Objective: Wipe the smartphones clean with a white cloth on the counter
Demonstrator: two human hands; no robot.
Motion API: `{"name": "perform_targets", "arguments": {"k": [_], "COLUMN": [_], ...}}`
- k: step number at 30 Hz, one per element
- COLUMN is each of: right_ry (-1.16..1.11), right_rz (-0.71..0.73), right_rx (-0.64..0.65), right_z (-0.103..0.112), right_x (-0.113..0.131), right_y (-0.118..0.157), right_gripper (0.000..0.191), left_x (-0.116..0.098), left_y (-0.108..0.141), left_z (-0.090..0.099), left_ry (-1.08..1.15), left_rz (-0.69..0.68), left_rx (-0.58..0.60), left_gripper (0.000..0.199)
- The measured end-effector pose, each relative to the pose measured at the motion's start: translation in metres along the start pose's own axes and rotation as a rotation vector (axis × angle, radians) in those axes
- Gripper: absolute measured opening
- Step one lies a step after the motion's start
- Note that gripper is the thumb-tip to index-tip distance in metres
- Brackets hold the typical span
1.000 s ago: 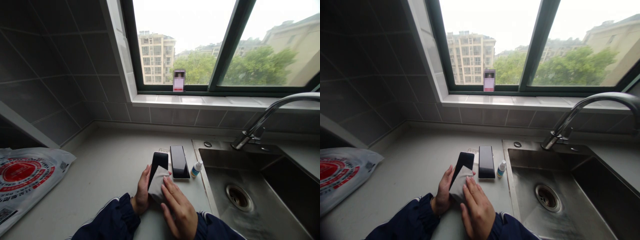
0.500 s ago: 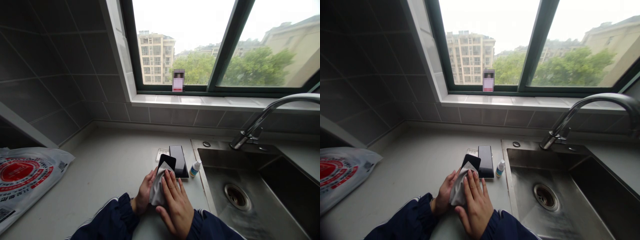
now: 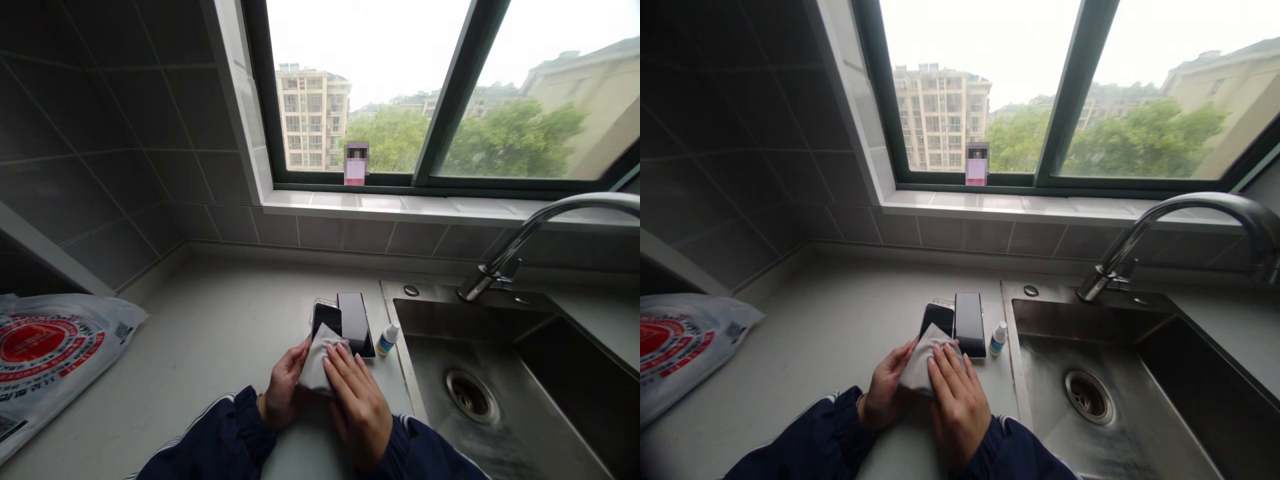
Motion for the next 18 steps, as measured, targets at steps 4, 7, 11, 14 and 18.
{"name": "perform_targets", "arguments": {"k": [4,7,11,14,18], "right_ry": [-0.032,-0.067,-0.18,-0.281,-0.426], "right_rz": [0.023,0.015,-0.033,-0.085,-0.247], "right_rx": [-0.041,-0.092,-0.185,-0.228,-0.281], "right_z": [0.001,0.005,0.015,0.022,0.024], "right_x": [-0.001,-0.003,-0.007,-0.01,-0.021], "right_y": [-0.001,-0.003,-0.006,-0.007,-0.001], "right_gripper": [0.055,0.058,0.06,0.058,0.048], "left_x": [-0.005,-0.015,-0.018,-0.018,-0.021], "left_y": [0.002,0.006,0.007,0.004,-0.001], "left_z": [-0.028,-0.04,-0.036,-0.031,-0.03], "left_ry": [0.074,0.038,-0.043,-0.079,-0.123], "left_rz": [0.13,0.113,0.098,0.075,0.062], "left_rx": [0.137,0.169,0.12,0.086,0.068], "left_gripper": [0.055,0.054,0.061,0.056,0.045]}}
Point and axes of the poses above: each hand's wrist, its own y-axis away from the middle knuckle, its own z-axis out of the back of the hand, x = y × z, the point moved 6 cm from there along -y, towards the middle knuckle, and after that the axes turned 8 degrees about -y, right-handed, at the moved point
